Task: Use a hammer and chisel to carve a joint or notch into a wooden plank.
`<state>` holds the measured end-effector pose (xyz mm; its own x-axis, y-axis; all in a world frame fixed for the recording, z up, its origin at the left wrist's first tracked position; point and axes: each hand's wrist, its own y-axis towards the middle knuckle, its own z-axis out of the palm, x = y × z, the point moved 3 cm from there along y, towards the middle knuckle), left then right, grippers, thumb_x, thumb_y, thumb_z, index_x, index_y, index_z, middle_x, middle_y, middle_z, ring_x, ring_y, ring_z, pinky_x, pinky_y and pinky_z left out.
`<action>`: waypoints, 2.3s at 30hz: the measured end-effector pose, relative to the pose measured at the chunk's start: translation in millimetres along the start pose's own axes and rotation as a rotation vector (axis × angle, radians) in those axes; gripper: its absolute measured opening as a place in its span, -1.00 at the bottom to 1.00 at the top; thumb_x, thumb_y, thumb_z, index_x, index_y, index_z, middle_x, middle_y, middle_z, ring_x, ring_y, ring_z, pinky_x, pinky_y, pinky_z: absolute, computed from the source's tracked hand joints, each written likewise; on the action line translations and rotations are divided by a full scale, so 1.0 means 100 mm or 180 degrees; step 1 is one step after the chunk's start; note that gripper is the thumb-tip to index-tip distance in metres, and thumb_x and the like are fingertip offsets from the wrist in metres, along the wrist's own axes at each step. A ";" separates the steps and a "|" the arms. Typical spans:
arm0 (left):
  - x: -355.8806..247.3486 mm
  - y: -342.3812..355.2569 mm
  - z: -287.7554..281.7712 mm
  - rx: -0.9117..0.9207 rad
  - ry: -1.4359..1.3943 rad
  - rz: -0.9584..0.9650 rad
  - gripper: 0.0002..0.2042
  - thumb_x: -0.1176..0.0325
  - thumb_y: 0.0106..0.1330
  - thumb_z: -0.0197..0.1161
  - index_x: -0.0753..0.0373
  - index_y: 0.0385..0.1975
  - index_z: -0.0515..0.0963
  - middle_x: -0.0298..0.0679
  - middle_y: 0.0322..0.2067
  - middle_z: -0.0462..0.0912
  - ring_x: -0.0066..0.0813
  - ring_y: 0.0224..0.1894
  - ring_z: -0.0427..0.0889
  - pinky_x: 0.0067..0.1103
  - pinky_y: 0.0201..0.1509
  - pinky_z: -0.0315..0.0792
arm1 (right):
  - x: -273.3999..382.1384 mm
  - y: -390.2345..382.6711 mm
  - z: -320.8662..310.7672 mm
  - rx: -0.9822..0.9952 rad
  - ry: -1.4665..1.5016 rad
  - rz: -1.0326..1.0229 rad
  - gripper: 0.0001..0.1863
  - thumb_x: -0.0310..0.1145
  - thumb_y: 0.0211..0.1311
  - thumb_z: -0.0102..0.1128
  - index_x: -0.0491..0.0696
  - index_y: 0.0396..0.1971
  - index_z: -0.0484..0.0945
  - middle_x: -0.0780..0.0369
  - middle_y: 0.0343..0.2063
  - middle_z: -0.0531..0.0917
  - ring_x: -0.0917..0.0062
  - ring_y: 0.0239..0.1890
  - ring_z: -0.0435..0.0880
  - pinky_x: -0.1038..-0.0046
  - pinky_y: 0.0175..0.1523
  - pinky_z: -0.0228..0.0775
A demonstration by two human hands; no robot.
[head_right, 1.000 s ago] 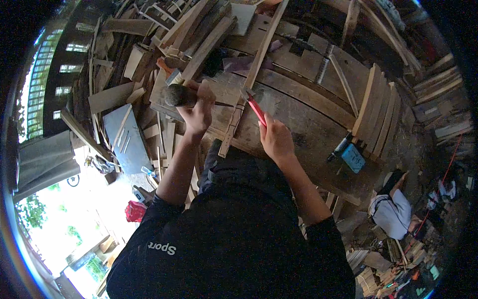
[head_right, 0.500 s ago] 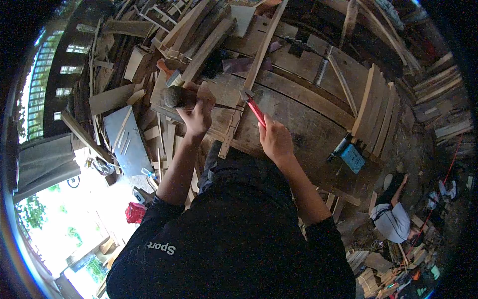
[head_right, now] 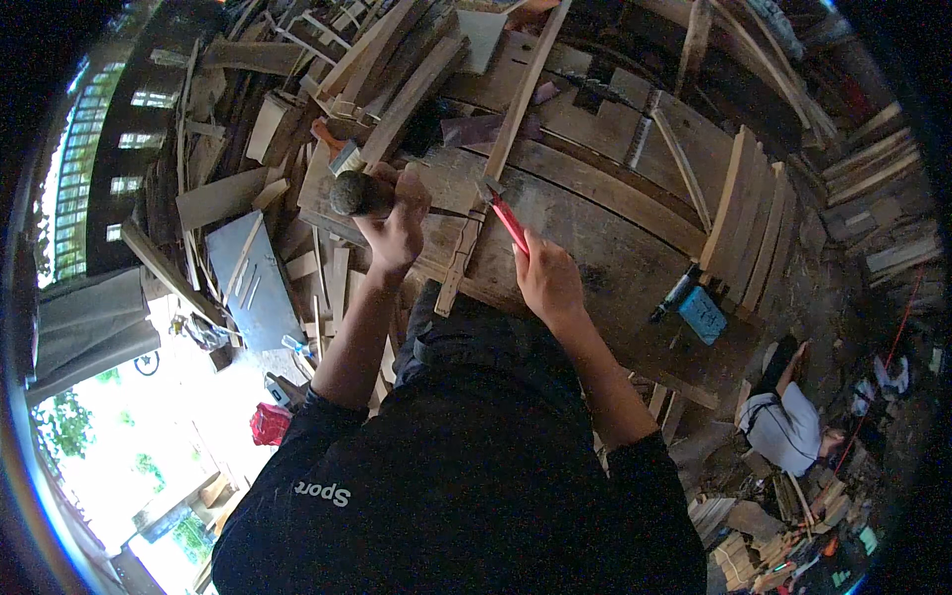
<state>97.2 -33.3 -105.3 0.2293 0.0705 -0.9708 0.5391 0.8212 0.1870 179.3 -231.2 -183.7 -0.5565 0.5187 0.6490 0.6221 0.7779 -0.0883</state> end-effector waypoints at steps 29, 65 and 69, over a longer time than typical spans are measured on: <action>-0.03 -0.02 0.02 0.0047 -0.0020 0.0012 -0.74 0.55 0.27 0.28 0.21 -0.60 0.35 -0.52 -0.60 0.26 -0.72 -0.53 0.23 -0.66 -0.48 0.13 | 0.02 0.00 -0.02 -0.0027 -0.0043 -0.0052 -0.61 -0.28 0.43 0.07 -0.29 0.05 0.47 -0.06 -0.40 0.67 0.10 -0.39 0.72 0.19 -0.34 0.57; 0.05 0.04 -0.08 0.0443 0.0567 0.0055 -0.86 0.51 0.37 0.21 0.25 -0.43 0.42 -0.37 -0.57 0.46 -0.65 -0.56 0.40 -0.62 -0.48 0.29 | -0.22 -0.22 0.00 -0.0610 -0.0162 -0.0306 -0.61 -0.33 0.33 0.19 -0.16 0.10 0.52 0.03 -0.32 0.58 0.11 -0.31 0.62 0.20 -0.26 0.51; 0.23 0.02 -0.16 0.0480 0.0359 -0.0176 -0.86 0.48 0.39 0.23 0.24 -0.43 0.44 -0.37 -0.57 0.47 -0.63 -0.51 0.42 -0.59 -0.41 0.32 | -0.29 -0.21 -0.02 -0.0636 -0.0862 -0.0421 -0.59 -0.36 0.27 0.24 -0.11 0.11 0.56 0.12 -0.28 0.58 0.23 -0.20 0.59 0.29 -0.16 0.51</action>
<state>90.7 -21.5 -129.9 0.1083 0.0978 -0.9893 0.6657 0.7320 0.1452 183.8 -263.4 -199.1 -0.7485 0.5142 0.4188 0.6155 0.7738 0.1499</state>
